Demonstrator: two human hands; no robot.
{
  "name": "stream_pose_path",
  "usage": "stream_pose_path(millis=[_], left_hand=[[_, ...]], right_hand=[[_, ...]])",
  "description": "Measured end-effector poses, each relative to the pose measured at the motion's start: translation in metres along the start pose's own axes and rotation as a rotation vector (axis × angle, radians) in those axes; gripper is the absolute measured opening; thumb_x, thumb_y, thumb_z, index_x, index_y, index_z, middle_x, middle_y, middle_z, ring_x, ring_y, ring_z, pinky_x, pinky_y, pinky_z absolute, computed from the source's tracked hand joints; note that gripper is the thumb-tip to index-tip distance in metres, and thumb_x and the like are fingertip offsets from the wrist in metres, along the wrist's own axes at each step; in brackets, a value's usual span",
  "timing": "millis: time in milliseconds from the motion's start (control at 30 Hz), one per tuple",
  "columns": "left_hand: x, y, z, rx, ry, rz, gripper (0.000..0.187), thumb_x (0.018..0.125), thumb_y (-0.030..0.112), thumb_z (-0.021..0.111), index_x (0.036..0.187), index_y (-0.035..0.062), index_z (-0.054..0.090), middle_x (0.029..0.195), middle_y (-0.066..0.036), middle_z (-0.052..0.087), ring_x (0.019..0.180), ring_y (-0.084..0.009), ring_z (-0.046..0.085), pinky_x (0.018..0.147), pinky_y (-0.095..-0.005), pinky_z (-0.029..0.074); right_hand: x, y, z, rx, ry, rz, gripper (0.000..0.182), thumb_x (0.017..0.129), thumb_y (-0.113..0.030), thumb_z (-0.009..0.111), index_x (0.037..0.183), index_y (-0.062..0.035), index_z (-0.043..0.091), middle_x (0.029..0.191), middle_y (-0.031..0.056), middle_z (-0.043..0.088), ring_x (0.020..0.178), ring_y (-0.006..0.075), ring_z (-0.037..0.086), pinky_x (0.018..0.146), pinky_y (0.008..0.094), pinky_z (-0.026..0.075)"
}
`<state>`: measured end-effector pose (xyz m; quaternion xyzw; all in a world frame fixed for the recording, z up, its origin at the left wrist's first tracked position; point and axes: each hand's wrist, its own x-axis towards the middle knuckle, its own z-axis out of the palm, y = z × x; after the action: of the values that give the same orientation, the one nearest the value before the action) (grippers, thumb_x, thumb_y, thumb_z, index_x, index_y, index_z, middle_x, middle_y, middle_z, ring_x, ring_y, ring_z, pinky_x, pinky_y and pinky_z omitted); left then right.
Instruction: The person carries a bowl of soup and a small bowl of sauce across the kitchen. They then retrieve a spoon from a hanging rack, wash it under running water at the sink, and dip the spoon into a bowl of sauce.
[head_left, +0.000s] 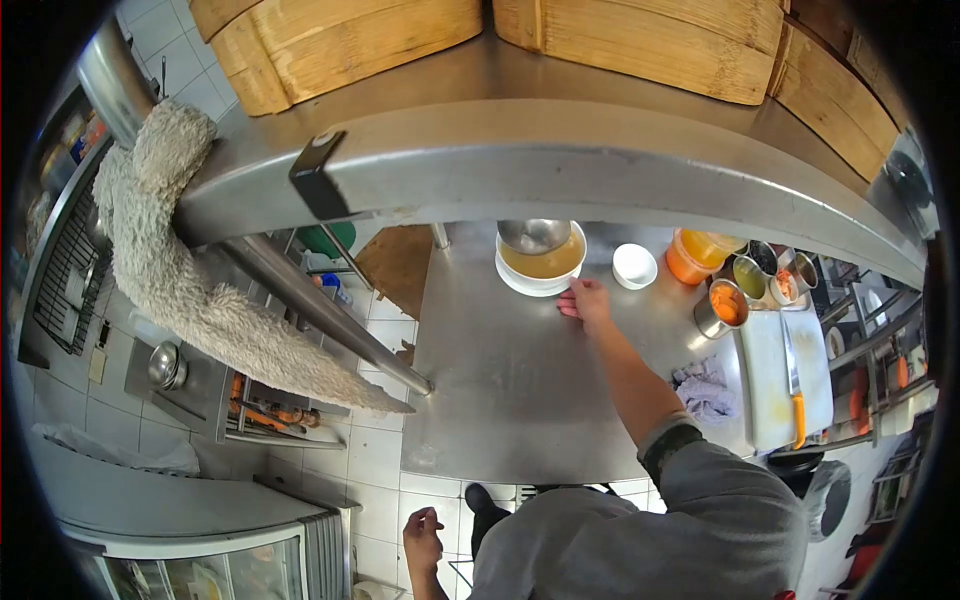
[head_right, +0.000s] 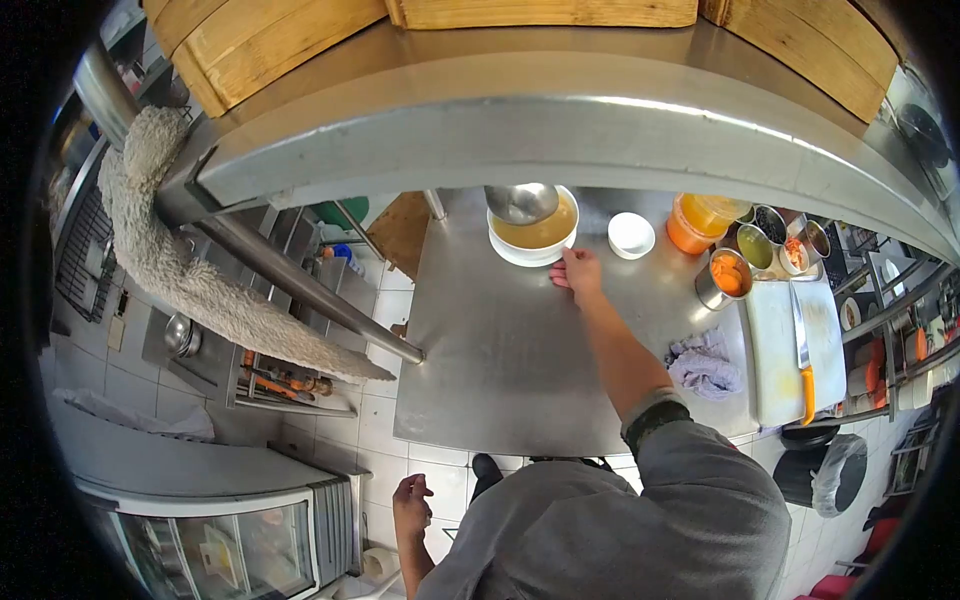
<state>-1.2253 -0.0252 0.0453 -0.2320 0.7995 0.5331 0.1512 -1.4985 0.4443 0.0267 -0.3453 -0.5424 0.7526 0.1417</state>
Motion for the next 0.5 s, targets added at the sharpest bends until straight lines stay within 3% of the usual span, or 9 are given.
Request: stream_pose_path(millis=[133,233,500], left_hand=[[0.008,0.011,0.004,-0.032,-0.027,0.055,0.035,0.094,0.031,0.060,0.108,-0.0014,0.063,0.072,-0.008,0.065,0.054,-0.0089,0.049,0.051,-0.0264,0.039],[0.009,0.018,0.010,-0.041,-0.043,0.057,0.036,0.094,0.031,0.060,0.108,-0.0015,0.063,0.072,-0.008,0.065,0.054,-0.0087,0.049,0.051,-0.0262,0.039],[0.013,0.045,0.034,-0.017,-0.132,0.093,0.033,0.094,0.030,0.061,0.109,0.0000,0.064,0.074,-0.007,0.064,0.057,-0.0083,0.051,0.052,-0.0253,0.040]], right_hand=[[0.017,-0.007,0.010,-0.097,-0.008,0.054,0.020,0.094,-0.007,0.050,0.111,0.0032,0.049,0.086,0.0155,0.066,0.065,0.0224,0.070,0.052,0.0310,0.061],[0.029,-0.006,0.010,-0.128,-0.011,0.090,0.013,0.091,-0.001,0.048,0.103,0.0055,0.047,0.083,0.0204,0.067,0.060,0.0246,0.070,0.046,0.0310,0.059],[0.023,0.009,0.017,-0.111,0.023,0.045,0.011,0.090,0.000,0.048,0.099,0.0056,0.047,0.082,0.0203,0.066,0.061,0.0243,0.070,0.046,0.0307,0.059]])
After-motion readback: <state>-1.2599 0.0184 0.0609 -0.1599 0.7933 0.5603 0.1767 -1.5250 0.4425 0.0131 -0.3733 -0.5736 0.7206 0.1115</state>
